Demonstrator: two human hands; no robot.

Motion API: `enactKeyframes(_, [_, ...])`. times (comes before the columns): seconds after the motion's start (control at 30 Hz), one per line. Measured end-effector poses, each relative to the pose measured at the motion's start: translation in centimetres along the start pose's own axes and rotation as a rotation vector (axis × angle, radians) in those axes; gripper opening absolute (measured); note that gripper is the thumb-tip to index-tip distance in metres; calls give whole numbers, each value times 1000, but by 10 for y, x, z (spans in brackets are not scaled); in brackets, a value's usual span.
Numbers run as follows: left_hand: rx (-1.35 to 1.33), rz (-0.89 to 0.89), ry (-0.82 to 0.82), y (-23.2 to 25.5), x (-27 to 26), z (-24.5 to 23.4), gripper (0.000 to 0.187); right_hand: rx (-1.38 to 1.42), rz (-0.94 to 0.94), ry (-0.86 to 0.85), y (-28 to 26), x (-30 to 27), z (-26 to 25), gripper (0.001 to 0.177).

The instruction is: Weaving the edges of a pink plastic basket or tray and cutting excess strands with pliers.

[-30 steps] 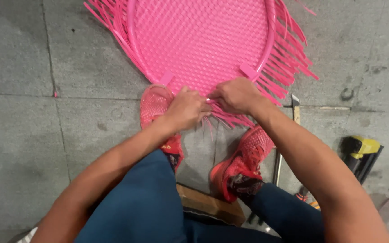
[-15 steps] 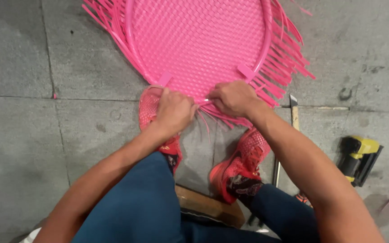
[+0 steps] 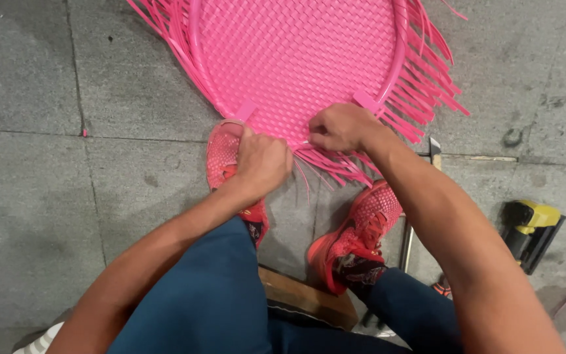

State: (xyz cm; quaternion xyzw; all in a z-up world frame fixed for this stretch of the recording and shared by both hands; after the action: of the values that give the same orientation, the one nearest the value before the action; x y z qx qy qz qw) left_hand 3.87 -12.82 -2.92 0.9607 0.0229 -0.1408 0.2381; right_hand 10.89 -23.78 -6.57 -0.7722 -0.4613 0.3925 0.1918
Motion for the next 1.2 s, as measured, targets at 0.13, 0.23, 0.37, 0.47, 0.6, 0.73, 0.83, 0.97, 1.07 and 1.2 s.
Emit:
enactKeyframes(0.13, [74, -10, -35, 2, 2, 12, 31, 19, -16, -23, 8, 2, 7, 27])
enactKeyframes(0.23, [24, -18, -31, -4, 3, 30, 22, -38, -46, -5, -2, -6, 6, 30])
enactKeyframes(0.37, [-41, 84, 119, 1, 5, 37, 27, -207, 147, 78, -14, -29, 2, 28])
enactKeyframes(0.47, [-42, 138, 167, 5, 6, 32, 27, -271, 89, 271, -29, -31, 10, 27])
enactKeyframes(0.6, [-25, 26, -26, -1, 10, 15, 30, -219, 88, 547, -28, -34, 13, 21])
enactKeyframes(0.73, [-83, 132, 172, 3, -3, -25, 69, -133, 119, 610, -19, -41, 11, 19])
enactKeyframes(0.83, [15, 119, -52, -2, -1, -5, 71, -88, 73, 620, -6, -47, -3, 19])
enactKeyframes(0.97, [31, 179, -8, -5, 1, 5, 61, -177, 90, 659, 6, -63, -28, 12])
enactKeyframes(1.07, [49, 205, 3, -9, -2, 10, 56, -220, 137, 680, -1, -70, -34, 15])
enactKeyframes(1.2, [-51, 274, -39, 1, -6, -10, 61, -247, 148, 743, -15, -75, -42, 14])
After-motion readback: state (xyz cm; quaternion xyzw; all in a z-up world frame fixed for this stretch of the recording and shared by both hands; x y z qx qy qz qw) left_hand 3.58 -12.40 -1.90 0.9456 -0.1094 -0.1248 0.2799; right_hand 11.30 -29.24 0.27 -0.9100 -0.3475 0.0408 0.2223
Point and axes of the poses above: each hand's wrist, its own x-axis towards the middle knuckle, its own z-axis out of the palm, y = z × x, the point moved 9 cm from there along x, towards the middle knuckle, and after that the axes turned 14 degrees about -z, right-handed, at the moved point
